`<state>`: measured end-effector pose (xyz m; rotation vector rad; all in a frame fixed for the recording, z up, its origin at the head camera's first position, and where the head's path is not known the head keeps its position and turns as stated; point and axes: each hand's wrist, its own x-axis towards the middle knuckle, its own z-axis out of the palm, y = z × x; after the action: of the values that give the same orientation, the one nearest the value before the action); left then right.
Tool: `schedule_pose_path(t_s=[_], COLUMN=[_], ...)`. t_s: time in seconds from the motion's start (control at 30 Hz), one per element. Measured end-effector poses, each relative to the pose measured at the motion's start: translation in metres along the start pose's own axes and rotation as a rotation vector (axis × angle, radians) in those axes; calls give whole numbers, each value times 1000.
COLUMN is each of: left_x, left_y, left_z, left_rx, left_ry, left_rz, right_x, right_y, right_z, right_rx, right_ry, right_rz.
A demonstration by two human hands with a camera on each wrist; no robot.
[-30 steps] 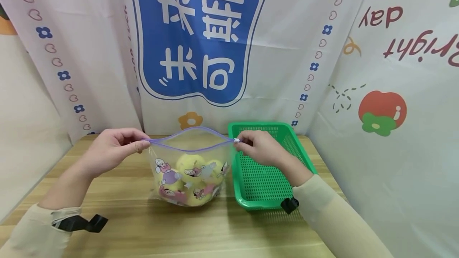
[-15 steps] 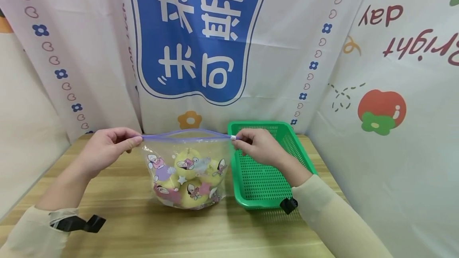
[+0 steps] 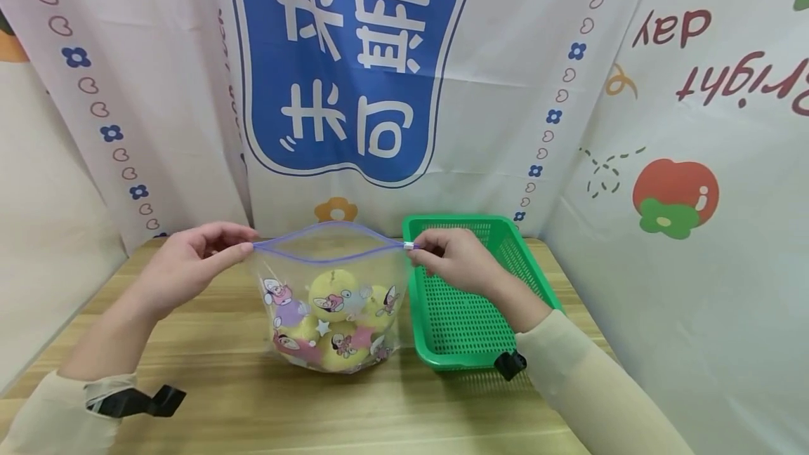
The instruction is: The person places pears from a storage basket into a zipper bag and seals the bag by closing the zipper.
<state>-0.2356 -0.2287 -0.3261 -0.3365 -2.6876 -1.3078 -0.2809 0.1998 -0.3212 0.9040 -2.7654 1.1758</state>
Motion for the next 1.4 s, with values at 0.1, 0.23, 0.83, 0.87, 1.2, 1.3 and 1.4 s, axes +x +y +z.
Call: schedule_pose_path(t_s=[0.1, 0.23, 0.83, 0.87, 1.2, 1.3, 1.4], left_x=[-5, -10, 44, 46, 53, 53, 52], left_y=[25, 71, 142, 140, 136, 134, 128], left_z=[7, 25, 126, 126, 125, 121, 113], left_rx=[31, 67, 466, 466, 467, 457, 454], left_ry=[102, 210, -116, -116, -81, -91, -98], left_rz=[114, 369, 480, 481, 497, 490, 464], right_x=[1, 2, -3, -2, 2, 2, 2], right_y=[-3, -6, -8, -9, -17, -18, -16], right_z=[1, 0, 5, 5, 4, 3, 1], right_rx=[-10, -28, -20, -25, -71, -92, -95], right_ry=[0, 3, -28, -28, -7, 8, 13], right_rz=[-8, -13, -73, -81, -83, -74, -54])
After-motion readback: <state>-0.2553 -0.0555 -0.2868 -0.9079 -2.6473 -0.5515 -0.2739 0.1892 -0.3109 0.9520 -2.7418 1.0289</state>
